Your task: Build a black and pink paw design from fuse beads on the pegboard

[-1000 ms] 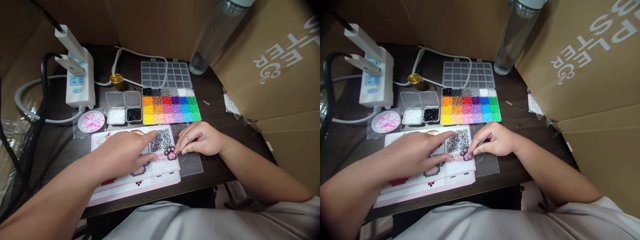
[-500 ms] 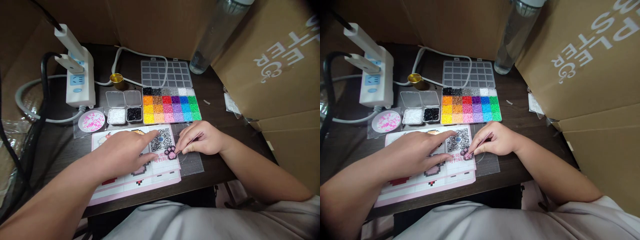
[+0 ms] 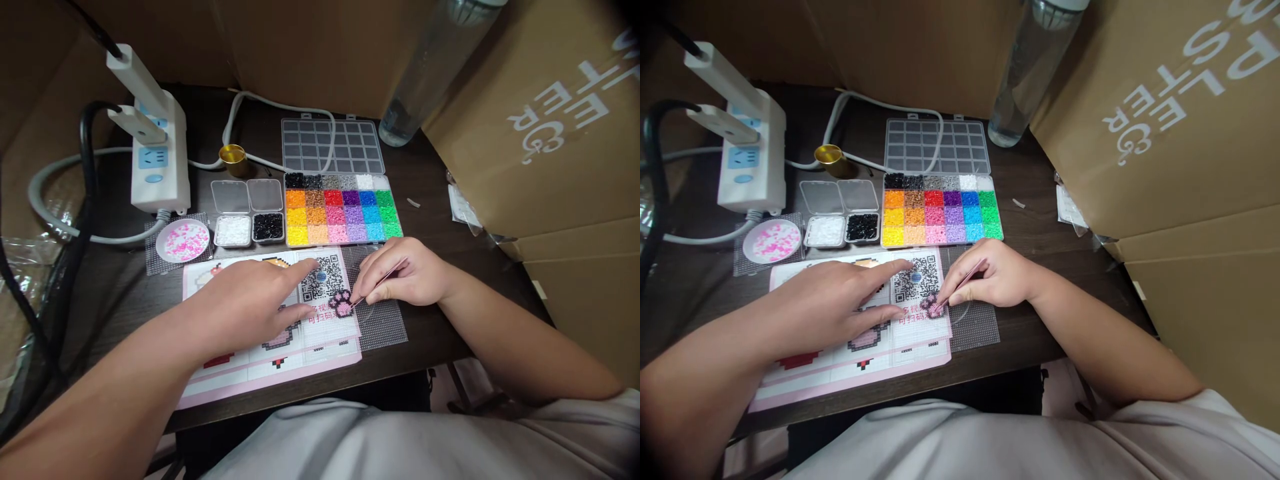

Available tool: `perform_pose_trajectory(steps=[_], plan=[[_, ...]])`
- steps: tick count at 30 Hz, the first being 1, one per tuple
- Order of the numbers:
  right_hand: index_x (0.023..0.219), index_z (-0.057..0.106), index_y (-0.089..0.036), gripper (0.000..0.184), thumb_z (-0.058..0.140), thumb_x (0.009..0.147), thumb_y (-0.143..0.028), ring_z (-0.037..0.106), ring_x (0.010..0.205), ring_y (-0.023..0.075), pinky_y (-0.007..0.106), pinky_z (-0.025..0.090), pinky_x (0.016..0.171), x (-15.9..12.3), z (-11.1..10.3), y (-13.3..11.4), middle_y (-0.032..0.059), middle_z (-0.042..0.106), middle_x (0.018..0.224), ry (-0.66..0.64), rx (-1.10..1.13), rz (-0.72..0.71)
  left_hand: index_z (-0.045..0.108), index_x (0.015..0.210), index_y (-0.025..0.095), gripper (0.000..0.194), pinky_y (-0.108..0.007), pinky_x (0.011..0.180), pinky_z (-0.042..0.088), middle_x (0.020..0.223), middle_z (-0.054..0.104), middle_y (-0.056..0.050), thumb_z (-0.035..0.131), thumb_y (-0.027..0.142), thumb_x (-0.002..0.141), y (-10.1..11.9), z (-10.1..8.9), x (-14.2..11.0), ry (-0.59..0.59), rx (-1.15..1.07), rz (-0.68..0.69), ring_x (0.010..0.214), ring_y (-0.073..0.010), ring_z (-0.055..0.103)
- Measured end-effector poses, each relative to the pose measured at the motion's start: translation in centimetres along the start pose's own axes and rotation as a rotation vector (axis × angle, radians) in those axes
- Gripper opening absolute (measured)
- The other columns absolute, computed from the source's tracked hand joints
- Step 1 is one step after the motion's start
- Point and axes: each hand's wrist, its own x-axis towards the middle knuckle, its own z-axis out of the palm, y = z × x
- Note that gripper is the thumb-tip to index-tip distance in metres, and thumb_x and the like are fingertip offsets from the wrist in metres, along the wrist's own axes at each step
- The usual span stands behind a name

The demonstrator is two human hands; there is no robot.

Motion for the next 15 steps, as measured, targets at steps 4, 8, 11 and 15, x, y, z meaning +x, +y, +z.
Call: perform_pose_trajectory(steps=[4,8,11,15], plan=[[0.089,0.085,-0.019,0.009,0.085,0.080,-0.018,0.081,0.076,0.0195,0.027,0.066,0.070,-0.2,0.1,-0.1,0.0089,0.084,0.085,0.123,0.050,0.012,0.047,0.155,0.027,0.067,-0.035,0.064,0.044,0.086,0.077,-0.009,0.052,0.059,0.097,-0.1,0.0,-0.1,0.017,-0.017,-0.001,0.080,-0.0311,0.072],[0.092,0.085,-0.020,0.010,0.084,0.083,-0.025,0.077,0.069,0.0171,0.025,0.061,0.057,-0.4,0.0,0.5,0.0083,0.084,0.090,0.495,0.013,0.055,0.051,0.152,0.026,0.062,-0.036,0.064,0.047,0.091,0.079,-0.010,0.055,0.052,0.097,-0.1,-0.1,-0.4,0.031,-0.058,0.016,0.081,-0.0317,0.074],[0.092,0.085,-0.020,0.011,0.081,0.084,-0.027,0.057,0.046,0.0089,0.022,0.047,0.042,0.2,-0.1,0.7,0.0062,0.083,0.081,0.795,-0.142,0.084,0.051,0.152,0.024,0.060,-0.037,0.065,0.049,0.090,0.078,-0.011,0.055,0.049,0.098,0.0,-0.3,-0.5,0.024,-0.058,0.012,0.082,-0.0324,0.074],[0.086,0.086,-0.019,0.009,0.078,0.082,-0.022,0.058,0.046,0.0103,0.024,0.049,0.044,1.1,0.3,0.5,0.0031,0.078,0.067,0.868,-0.307,0.130,0.051,0.153,0.025,0.060,-0.040,0.069,0.053,0.098,0.079,-0.012,0.056,0.049,0.098,0.1,-0.3,-0.4,0.009,-0.079,-0.012,0.088,-0.0343,0.075]])
